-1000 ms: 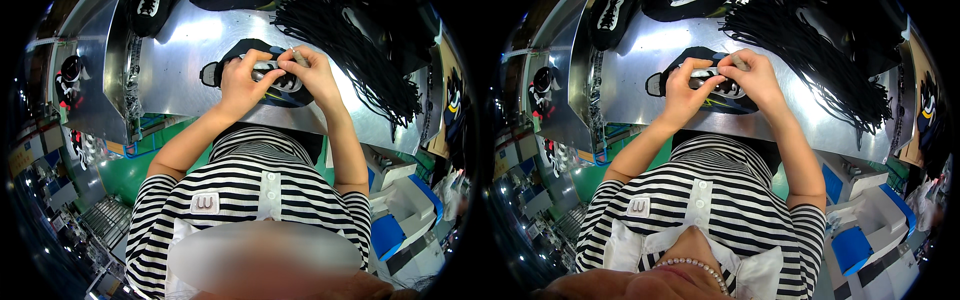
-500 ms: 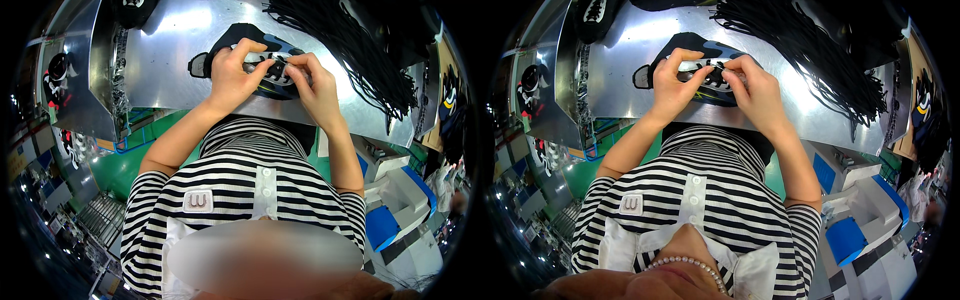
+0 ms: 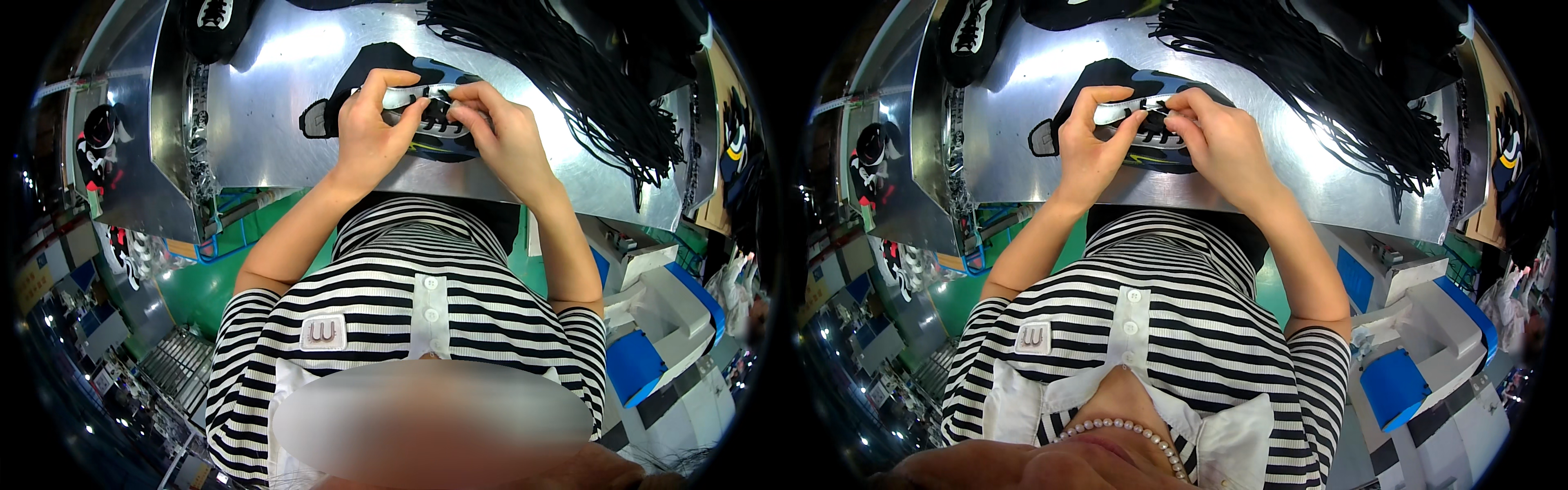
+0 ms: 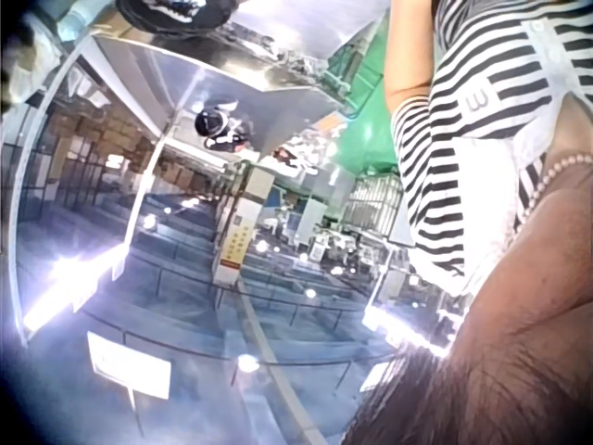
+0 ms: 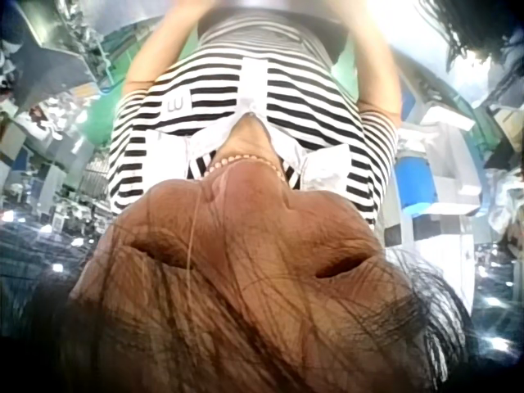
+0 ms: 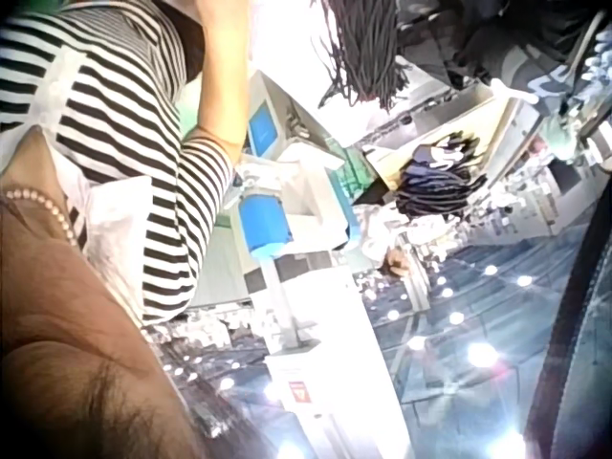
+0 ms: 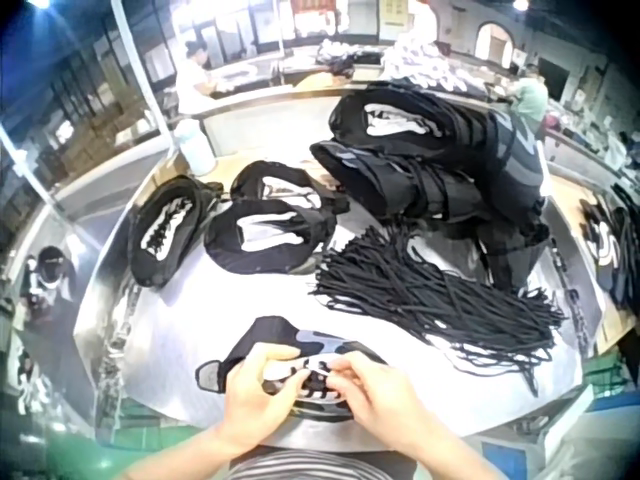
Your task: The person laces shoe uppers by threading black laces through the eyelets and pulling them tight by hand.
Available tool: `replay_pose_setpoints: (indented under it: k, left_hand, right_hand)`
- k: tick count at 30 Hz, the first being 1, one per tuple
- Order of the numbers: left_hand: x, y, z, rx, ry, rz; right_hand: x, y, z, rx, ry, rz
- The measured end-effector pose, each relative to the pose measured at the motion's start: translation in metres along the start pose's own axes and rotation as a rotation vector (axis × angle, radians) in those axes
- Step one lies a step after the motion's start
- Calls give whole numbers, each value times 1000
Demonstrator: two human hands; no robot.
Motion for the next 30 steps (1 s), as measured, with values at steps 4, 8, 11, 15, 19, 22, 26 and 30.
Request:
replay_pose_setpoints:
  k: [4, 8, 11, 15, 19, 22, 26, 30]
  left_hand:
    - [1, 1, 1, -42, -19, -27]
    - [3, 2, 4, -105, 145, -71]
    - [1, 5, 8, -108, 178, -127]
    - [-8, 1, -15, 125, 31, -109]
    - [-16, -10, -14, 219, -104, -111]
    - [-17, -6, -9, 132, -94, -126]
    - [-17, -1, -14, -7, -36, -104]
    - [-26, -14, 8, 543, -436, -390]
  right_hand:
    - [0, 1, -4, 32, 66, 6]
    - [-7, 11, -19, 418, -133, -3]
    - [-20, 15, -21, 564, -201, -80]
    - [-27, 6, -16, 598, -152, -193]
    - [-18, -24, -10, 402, 26, -42]
    - [-8, 0, 16, -90, 147, 80]
    - [-2, 28, 24, 35, 111, 331]
    - [-5, 29, 32, -9, 196, 422]
Point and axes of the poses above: each hand's wrist, its own x-axis away from the middle knuckle, its own y-axis out of the palm, z = x × y, the point moved 2 cm from there along -x, towards the middle knuckle, and after that the axes turned 11 degrees about x, right-handed, at the moved point
